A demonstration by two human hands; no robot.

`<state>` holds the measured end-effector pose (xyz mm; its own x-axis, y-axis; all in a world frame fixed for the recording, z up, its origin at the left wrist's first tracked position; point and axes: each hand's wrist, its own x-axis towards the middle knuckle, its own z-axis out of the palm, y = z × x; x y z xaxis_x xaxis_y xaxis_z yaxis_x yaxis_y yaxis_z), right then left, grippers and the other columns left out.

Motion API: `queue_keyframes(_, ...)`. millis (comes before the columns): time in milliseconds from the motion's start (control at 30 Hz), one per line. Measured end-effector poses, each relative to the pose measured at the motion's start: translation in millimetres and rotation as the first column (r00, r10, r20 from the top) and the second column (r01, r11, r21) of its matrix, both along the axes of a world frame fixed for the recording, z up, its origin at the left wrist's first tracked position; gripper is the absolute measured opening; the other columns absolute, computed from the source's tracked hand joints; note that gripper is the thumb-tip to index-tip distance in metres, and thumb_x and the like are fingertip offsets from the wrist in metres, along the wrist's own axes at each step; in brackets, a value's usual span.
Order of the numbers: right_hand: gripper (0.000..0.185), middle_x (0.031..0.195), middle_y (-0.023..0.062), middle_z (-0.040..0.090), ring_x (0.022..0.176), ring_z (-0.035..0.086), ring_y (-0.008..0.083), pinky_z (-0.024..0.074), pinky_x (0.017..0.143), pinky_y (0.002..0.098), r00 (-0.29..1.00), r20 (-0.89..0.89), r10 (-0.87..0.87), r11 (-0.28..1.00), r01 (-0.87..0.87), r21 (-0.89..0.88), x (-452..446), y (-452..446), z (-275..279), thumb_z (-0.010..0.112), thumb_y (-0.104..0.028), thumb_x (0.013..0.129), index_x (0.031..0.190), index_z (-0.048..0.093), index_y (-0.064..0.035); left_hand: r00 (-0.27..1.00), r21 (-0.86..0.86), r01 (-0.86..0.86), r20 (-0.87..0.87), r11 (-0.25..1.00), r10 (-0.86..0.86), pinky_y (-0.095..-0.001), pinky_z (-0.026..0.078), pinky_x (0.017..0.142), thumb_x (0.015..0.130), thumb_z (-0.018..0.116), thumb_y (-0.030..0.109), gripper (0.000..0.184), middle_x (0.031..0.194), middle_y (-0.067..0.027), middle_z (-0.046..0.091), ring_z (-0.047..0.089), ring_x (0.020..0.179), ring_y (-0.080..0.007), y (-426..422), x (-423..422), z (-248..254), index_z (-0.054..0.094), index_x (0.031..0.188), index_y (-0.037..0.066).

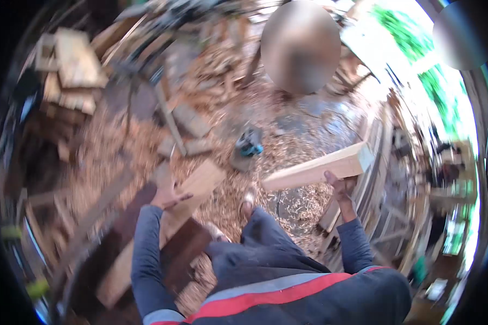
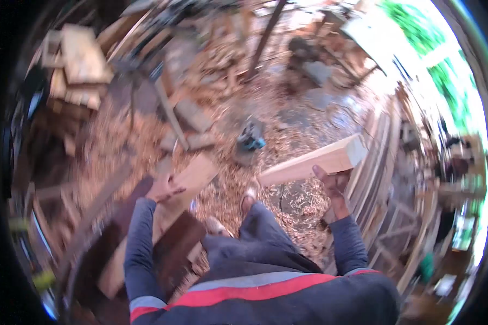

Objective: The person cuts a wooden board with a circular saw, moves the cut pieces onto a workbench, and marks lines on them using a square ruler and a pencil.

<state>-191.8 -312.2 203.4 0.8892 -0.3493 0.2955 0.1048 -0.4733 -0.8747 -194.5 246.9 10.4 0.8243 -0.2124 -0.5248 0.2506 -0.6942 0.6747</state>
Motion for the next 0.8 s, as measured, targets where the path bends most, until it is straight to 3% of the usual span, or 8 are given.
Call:
queue_keyframes(67,0.074,0.118,0.0134,0.065,0.103,0.065,0.0223,0.0522,0.091,0.0373,0.98,-0.201,-0.007,0.988,-0.024,-0.15,-51.0,-17.2,41.4,0.088,-0.024,0.073,0.13,0.05,0.0031,0.953,-0.307,0.217,-0.14,0.927,-0.269,-0.0402,0.044,0.109,0.086,0.058,0.077,0.094,0.134,-0.0268,0.062,0.059,0.125,-0.0329,31.7,29.2,-158.3,0.058,0.139,-0.001)
queue_keyframes(167,0.079,0.119,0.0139,0.063,0.11,0.062,0.0239,0.0492,0.098,0.0386,0.993,-0.086,-0.081,0.995,0.075,-0.069,-124.9,-53.3,77.5,0.088,-0.024,0.071,0.133,0.048,0.003,0.958,-0.332,0.266,-0.015,0.905,-0.287,-0.0348,0.044,0.109,0.103,0.055,0.045,0.052,0.139,-0.0126,0.062,0.057,0.126,-0.0219,20.2,20.2,-166.4,0.061,0.14,0.009)
queue_keyframes(200,0.082,0.121,0.0143,0.062,0.114,0.06,0.0246,0.0481,0.1,0.0389,0.99,-0.035,-0.138,0.986,0.134,-0.103,-141.7,-63.6,77.8,0.088,-0.024,0.07,0.135,0.046,0.0026,0.935,-0.129,0.349,0.121,0.928,-0.335,-0.0306,0.046,0.105,0.103,0.057,0.039,0.048,0.133,-0.0096,0.066,0.06,0.122,-0.0169,6.8,13.3,-87.0,0.065,0.135,0.005)
queue_keyframes(233,0.091,0.126,0.0153,0.059,0.116,0.059,0.0259,0.0481,0.1,0.0398,0.969,0.031,-0.246,0.959,0.248,-0.136,-159.2,-78.3,69.2,0.089,-0.023,0.069,0.141,0.038,0.0018,0.989,-0.418,0.122,-0.02,0.9,-0.144,-0.0269,0.051,0.094,0.101,0.06,0.039,0.044,0.121,-0.0047,0.072,0.066,0.108,-0.0129,3.8,7.7,-89.4,0.071,0.126,0.005)
queue_keyframes(400,0.121,0.133,0.0201,0.056,0.115,0.062,0.032,0.0511,0.1,0.0425,0.828,-0.002,-0.56,0.828,0.56,0.042,-239.7,-123.2,44.4,0.091,-0.02,0.067,0.155,0.01,-0.0002,0.835,0.353,0.301,0.351,0.886,-0.423,-0.0413,0.055,0.075,0.096,0.062,0.052,0.052,0.104,-0.0158,0.076,0.072,0.086,-0.024,-32.5,-22.4,-96.3,0.075,0.108,0.002)
queue_keyframes(467,0.129,0.134,0.0243,0.055,0.119,0.061,0.0364,0.0503,0.103,0.0445,0.813,-0.069,-0.578,0.812,0.566,-0.14,-261.4,-140.3,39.7,0.091,-0.021,0.067,0.157,0.001,0.001,0.913,0.097,0.355,0.179,0.93,-0.367,-0.0437,0.055,0.081,0.1,0.055,0.032,0.041,0.117,-0.0169,0.07,0.068,0.098,-0.0294,-53.7,-36.4,-53.2,0.06,0.136,0.013)
queue_keyframes(600,0.133,0.135,0.0299,0.055,0.123,0.059,0.0408,0.0491,0.104,0.0452,0.731,-0.202,-0.651,0.758,0.613,-0.224,-297.9,-197.6,2.2,0.092,-0.031,0.066,0.156,0.0,0.0022,0.921,-0.031,0.373,-0.111,0.927,-0.374,-0.0432,0.054,0.08,0.102,0.053,0.034,0.041,0.114,-0.0162,0.07,0.068,0.096,-0.0286,-185.9,-9.5,-1.0,0.061,0.134,0.011)
queue_keyframes(800,0.137,0.145,0.0255,0.045,0.128,0.053,0.0392,0.0439,0.108,0.0446,0.649,-0.197,-0.735,0.675,0.675,-0.298,-278.7,-347.4,-64.9,0.094,-0.037,0.061,0.157,0.004,0.0016,0.86,-0.03,0.502,-0.092,0.864,-0.502,-0.0424,0.053,0.079,0.103,0.049,0.037,0.042,0.111,-0.0152,0.069,0.066,0.093,-0.0275,-412.2,72.9,33.5,0.061,0.132,0.009)
